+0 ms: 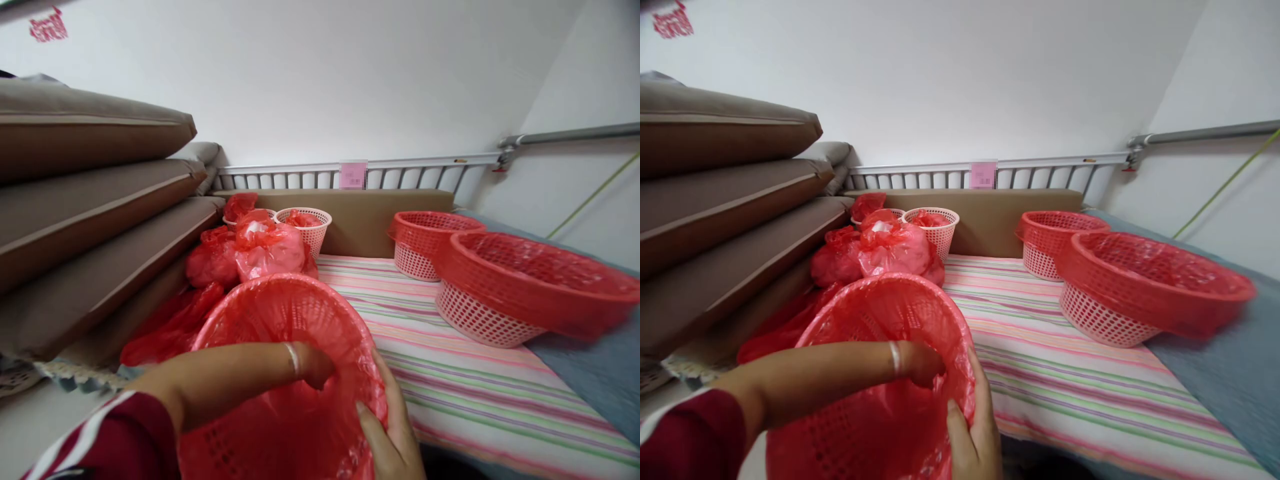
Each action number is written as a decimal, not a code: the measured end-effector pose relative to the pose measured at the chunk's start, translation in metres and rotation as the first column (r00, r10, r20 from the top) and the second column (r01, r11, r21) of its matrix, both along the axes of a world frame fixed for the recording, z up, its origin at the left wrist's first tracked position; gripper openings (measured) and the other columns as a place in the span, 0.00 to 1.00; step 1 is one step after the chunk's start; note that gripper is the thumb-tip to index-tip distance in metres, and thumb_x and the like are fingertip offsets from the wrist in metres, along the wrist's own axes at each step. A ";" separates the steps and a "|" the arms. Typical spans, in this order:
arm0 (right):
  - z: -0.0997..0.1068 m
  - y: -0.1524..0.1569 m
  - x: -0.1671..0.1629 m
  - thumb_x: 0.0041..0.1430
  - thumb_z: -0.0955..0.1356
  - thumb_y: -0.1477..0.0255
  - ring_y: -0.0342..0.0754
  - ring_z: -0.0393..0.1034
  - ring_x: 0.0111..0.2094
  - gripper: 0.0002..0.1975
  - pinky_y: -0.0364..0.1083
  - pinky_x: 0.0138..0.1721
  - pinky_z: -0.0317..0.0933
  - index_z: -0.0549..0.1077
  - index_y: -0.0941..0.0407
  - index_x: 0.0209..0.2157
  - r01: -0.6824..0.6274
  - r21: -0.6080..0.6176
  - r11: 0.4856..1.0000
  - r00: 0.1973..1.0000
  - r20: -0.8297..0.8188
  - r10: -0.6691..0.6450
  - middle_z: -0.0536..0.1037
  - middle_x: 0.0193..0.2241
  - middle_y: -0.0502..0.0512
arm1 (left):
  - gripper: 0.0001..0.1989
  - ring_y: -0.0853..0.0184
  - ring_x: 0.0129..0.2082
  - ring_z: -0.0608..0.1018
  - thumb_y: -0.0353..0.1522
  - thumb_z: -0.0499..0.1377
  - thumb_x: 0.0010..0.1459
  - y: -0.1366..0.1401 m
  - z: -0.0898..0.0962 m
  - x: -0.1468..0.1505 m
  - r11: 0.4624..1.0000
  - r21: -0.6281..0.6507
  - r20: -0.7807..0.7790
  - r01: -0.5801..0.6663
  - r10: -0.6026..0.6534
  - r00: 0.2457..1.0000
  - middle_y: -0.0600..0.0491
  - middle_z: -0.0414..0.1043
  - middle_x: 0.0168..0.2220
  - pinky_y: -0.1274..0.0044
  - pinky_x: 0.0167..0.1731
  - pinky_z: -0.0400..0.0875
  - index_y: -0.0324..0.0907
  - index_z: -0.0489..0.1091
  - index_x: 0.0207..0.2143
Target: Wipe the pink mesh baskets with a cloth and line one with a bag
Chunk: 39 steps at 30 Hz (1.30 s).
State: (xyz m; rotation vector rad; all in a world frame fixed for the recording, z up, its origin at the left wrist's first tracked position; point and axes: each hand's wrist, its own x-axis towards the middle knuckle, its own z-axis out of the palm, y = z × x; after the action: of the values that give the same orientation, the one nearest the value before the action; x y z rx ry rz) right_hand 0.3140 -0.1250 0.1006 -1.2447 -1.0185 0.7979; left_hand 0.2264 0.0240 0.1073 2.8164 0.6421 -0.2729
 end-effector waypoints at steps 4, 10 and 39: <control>-0.005 0.009 0.005 0.57 0.62 0.63 0.54 0.45 0.63 0.32 0.56 0.62 0.42 0.50 0.50 0.62 -0.011 0.044 0.999 1.000 0.008 0.011 0.52 0.63 0.54 | 0.14 0.61 0.43 0.76 0.29 0.55 0.56 -0.027 0.075 -0.050 0.992 0.128 0.150 0.013 -0.032 0.988 0.48 0.76 0.43 0.71 0.47 0.67 0.41 0.71 0.45; -0.005 0.016 0.008 0.58 0.63 0.63 0.53 0.46 0.62 0.30 0.56 0.62 0.41 0.52 0.48 0.61 -0.026 0.043 0.999 1.000 -0.007 0.026 0.53 0.62 0.51 | 0.26 0.56 0.61 0.60 0.33 0.53 0.57 -0.037 0.101 -0.156 0.654 0.189 0.661 -0.733 0.467 0.588 0.45 0.59 0.61 0.63 0.60 0.51 0.41 0.58 0.58; 0.110 0.177 -0.069 0.57 0.63 0.72 0.56 0.60 0.55 0.27 0.58 0.53 0.53 0.59 0.56 0.59 -0.372 -0.023 0.928 0.046 0.998 0.044 0.67 0.54 0.62 | 0.29 0.54 0.57 0.65 0.36 0.55 0.49 -0.007 0.047 -0.190 0.631 -0.543 0.681 -0.555 0.717 0.148 0.41 0.65 0.56 0.63 0.60 0.53 0.34 0.61 0.55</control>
State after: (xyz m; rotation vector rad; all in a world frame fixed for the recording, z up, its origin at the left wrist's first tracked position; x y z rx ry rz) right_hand 0.2447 0.0516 0.2103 -1.3731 -2.4515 -0.2319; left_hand 0.0366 0.0168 0.1538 1.7634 1.3291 1.1633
